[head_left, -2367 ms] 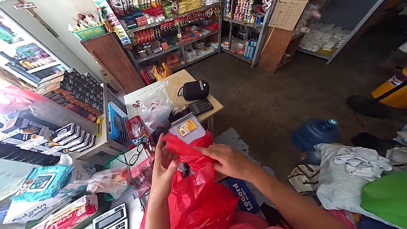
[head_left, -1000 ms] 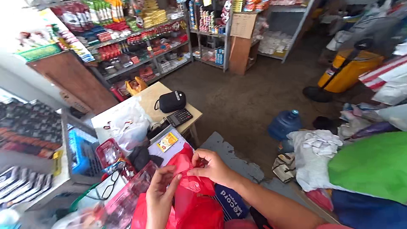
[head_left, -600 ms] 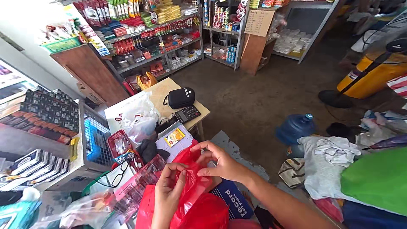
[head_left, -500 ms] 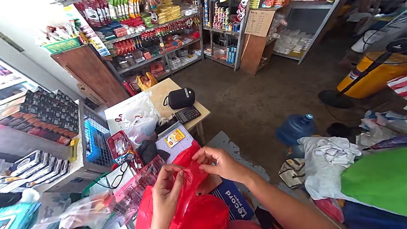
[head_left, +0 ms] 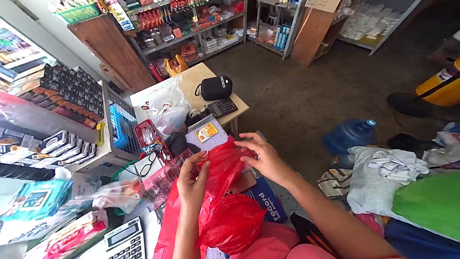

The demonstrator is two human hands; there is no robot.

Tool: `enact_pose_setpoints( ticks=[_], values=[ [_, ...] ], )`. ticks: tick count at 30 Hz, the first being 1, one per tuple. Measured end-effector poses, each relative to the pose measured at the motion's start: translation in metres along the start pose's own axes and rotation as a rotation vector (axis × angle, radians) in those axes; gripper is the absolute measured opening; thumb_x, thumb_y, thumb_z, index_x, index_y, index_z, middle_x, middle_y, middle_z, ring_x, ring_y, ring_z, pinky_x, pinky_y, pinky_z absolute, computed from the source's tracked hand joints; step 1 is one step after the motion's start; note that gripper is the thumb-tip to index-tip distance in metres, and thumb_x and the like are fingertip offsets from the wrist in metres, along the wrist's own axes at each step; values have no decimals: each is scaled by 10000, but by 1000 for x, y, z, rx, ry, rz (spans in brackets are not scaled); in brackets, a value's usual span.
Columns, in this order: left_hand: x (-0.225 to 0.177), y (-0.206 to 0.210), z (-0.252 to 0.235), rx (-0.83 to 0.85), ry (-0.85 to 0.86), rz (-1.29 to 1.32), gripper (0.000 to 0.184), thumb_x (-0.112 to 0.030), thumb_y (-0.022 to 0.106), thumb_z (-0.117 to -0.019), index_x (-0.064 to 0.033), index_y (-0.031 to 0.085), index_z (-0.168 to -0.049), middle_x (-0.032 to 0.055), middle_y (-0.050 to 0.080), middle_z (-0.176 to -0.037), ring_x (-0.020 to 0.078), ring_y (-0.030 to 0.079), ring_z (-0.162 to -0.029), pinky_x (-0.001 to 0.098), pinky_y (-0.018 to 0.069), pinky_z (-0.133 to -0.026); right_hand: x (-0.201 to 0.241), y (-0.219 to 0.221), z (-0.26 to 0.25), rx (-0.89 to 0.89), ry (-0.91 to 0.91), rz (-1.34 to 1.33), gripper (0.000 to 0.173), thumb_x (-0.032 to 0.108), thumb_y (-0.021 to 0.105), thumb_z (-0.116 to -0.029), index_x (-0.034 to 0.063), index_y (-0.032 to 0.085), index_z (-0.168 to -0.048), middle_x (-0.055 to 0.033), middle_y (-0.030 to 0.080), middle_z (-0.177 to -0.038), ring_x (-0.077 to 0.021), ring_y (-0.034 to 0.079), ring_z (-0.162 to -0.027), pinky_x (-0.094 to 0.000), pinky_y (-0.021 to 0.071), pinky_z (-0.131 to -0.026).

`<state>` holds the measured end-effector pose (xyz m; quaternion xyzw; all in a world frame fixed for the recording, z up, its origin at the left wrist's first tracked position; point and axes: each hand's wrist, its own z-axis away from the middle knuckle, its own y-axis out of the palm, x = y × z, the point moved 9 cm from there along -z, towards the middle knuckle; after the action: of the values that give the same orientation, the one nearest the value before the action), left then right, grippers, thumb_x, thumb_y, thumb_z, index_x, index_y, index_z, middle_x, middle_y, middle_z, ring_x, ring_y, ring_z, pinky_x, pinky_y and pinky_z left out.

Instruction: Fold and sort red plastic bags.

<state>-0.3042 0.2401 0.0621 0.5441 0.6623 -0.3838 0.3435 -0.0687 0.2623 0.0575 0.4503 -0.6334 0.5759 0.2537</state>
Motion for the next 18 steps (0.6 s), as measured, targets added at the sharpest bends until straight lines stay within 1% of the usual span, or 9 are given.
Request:
enact_pose_setpoints(
  ticks=[3,4,6,7,8,11,14,16,18],
  values=[
    [5,-8,-1,-49,-11,-45,336,-94,696,-943,12,655,-1259,77,695,-1077,115,650,-797,226,567,-677,-12,-11,1,-125,33,-17,163,212,747,-925,128,781,-1060,-112,599,-1363,-159,626,-1189,-294,573,-946],
    [7,-9,-1,-44,-11,-70,363,-120,704,-943,1,653,-1281,72,687,-1074,116,640,-812,230,560,-696,-16,-12,1,-128,56,-44,175,244,736,-940,116,765,-1057,-90,630,-1306,-141,642,-1138,-282,582,-897],
    [12,-9,1,-11,-8,-116,386,-156,699,-948,-32,659,-1311,49,668,-1051,118,624,-855,240,550,-748,-22,-9,0,-88,98,-194,220,236,702,-974,69,709,-1116,-59,701,-1076,-115,702,-890,-271,617,-730],
    [13,-7,3,8,-5,-131,382,-156,689,-951,-48,666,-1316,44,662,-1056,121,623,-887,245,549,-778,-22,-6,0,-53,106,-303,229,203,690,-983,42,680,-1146,-64,716,-967,-130,711,-788,-285,619,-663],
    [15,-6,4,27,-2,-142,376,-152,676,-950,-62,674,-1316,45,671,-1087,130,632,-943,259,555,-830,-22,-4,0,-23,103,-383,234,176,685,-986,25,669,-1163,-69,716,-916,-142,709,-753,-296,618,-653],
    [22,-5,7,56,-32,-148,364,-154,649,-946,-87,690,-1301,39,696,-1150,145,649,-1043,286,557,-923,-22,-8,-2,-56,42,-431,167,149,715,-961,19,729,-1066,-51,729,-922,-109,701,-803,-270,608,-736],
    [26,-10,11,52,-74,-124,359,-109,624,-917,-83,715,-1263,40,696,-1130,152,643,-1031,275,553,-895,-21,-10,-2,-72,13,-410,136,83,715,-940,29,754,-1058,-76,712,-1057,-127,695,-934,-269,608,-819],
    [26,-12,11,42,-71,-90,339,-88,615,-900,-70,729,-1219,50,691,-1114,169,640,-1029,275,557,-870,-19,-8,-1,-77,10,-411,134,39,706,-934,17,746,-1060,-89,724,-1068,-136,710,-936,-281,617,-832],
    [23,-12,11,35,-60,-81,315,-87,609,-893,-81,748,-1174,38,691,-1078,164,629,-1019,273,541,-867,-17,-10,-1,-120,-8,-378,137,70,709,-943,22,746,-1066,-79,735,-1046,-127,714,-906,-278,619,-818]
  ],
)
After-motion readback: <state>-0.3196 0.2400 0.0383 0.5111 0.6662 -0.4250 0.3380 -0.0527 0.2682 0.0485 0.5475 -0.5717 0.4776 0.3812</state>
